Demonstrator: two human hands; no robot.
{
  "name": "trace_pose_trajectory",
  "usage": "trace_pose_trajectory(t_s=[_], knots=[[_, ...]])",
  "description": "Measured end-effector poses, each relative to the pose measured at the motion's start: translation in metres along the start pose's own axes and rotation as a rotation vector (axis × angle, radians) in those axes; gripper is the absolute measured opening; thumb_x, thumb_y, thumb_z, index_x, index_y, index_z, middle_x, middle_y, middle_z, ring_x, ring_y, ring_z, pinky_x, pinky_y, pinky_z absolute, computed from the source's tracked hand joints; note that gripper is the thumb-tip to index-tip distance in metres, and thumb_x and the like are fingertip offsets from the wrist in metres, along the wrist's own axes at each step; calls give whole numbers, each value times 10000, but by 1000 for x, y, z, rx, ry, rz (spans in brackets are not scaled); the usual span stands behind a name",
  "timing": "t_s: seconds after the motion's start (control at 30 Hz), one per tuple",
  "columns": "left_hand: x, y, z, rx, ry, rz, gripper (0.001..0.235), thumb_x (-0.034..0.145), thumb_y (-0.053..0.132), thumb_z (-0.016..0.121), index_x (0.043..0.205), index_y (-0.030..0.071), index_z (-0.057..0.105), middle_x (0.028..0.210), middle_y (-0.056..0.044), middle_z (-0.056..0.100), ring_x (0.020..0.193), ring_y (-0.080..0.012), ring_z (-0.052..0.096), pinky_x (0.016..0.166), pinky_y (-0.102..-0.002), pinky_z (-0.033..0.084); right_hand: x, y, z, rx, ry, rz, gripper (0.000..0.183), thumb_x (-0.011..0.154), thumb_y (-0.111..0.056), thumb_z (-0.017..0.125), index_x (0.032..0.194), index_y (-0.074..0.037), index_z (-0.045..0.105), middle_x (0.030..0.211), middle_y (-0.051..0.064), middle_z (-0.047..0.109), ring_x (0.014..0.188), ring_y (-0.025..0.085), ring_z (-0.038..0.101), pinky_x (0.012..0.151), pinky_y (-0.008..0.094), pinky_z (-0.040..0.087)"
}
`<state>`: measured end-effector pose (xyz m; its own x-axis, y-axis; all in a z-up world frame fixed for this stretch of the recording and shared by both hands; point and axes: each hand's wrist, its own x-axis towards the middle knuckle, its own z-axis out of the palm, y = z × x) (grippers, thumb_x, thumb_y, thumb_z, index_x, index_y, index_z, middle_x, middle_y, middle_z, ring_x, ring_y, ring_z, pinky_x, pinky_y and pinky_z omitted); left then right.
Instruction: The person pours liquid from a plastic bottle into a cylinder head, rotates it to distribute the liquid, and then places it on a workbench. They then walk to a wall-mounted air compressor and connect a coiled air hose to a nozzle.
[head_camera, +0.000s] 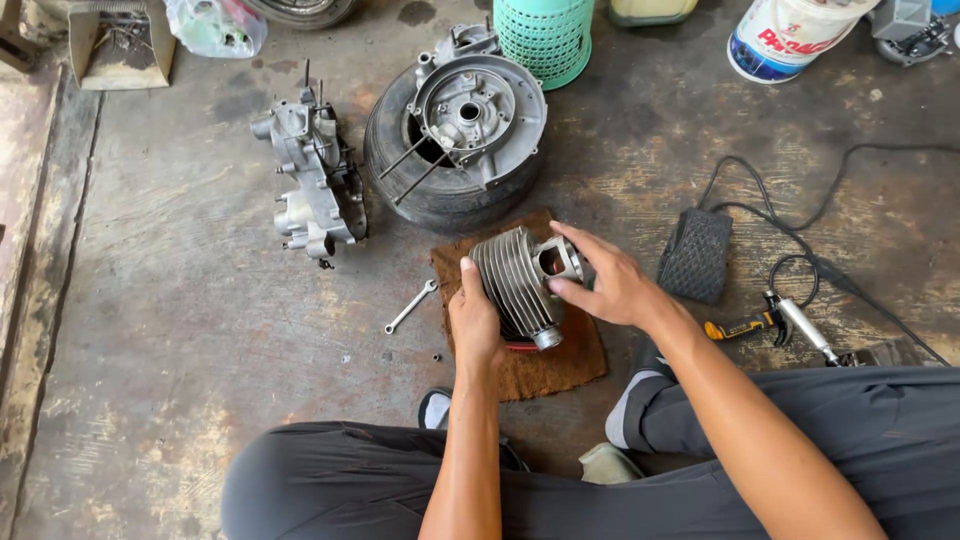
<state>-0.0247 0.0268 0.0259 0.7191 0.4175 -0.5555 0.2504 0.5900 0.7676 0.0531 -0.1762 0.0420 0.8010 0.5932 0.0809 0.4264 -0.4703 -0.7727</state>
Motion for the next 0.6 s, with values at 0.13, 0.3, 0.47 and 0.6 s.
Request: trace_pose_trajectory(t_s=[0.13,0.3,0.47,0.6], knots=[[-6,19,0,-64,22,-64,574,1048,466,511,871,-63,646,779,-209,696,665,-262,724,605,-396,607,3,-31,-24,23,-97,42,863,773,-287,802,1541,-77,468,1470,230,563,1344,446,523,1103,569,426],[-24,40,5,-96,-116,-202,682,1022,548,512,1247,-95,491,1047,-210,582,908,-315,681,742,-429,618,4,-48,-42,-227,-112,-71,848,647,-413,901,1366,-71,608,1211,172,708,1113,358,696,952,472,521],[-23,12,-10,126,-174,-88,680,1087,530,355,1389,-58,515,1333,-263,539,1256,-389,552,1021,-527,489,-2,-72,-33,-412,-7,-244,770,596,-415,890,1266,-141,624,1085,60,640,965,286,684,836,420,512],[-52,27,1,117,-237,-27,714,1088,532,263,1479,-25,479,1528,-308,430,1431,-460,397,1152,-587,361,-11,-76,-25,-561,23,-302,754,570,-422,876,1224,-151,616,957,37,534,875,279,625,794,426,490]])
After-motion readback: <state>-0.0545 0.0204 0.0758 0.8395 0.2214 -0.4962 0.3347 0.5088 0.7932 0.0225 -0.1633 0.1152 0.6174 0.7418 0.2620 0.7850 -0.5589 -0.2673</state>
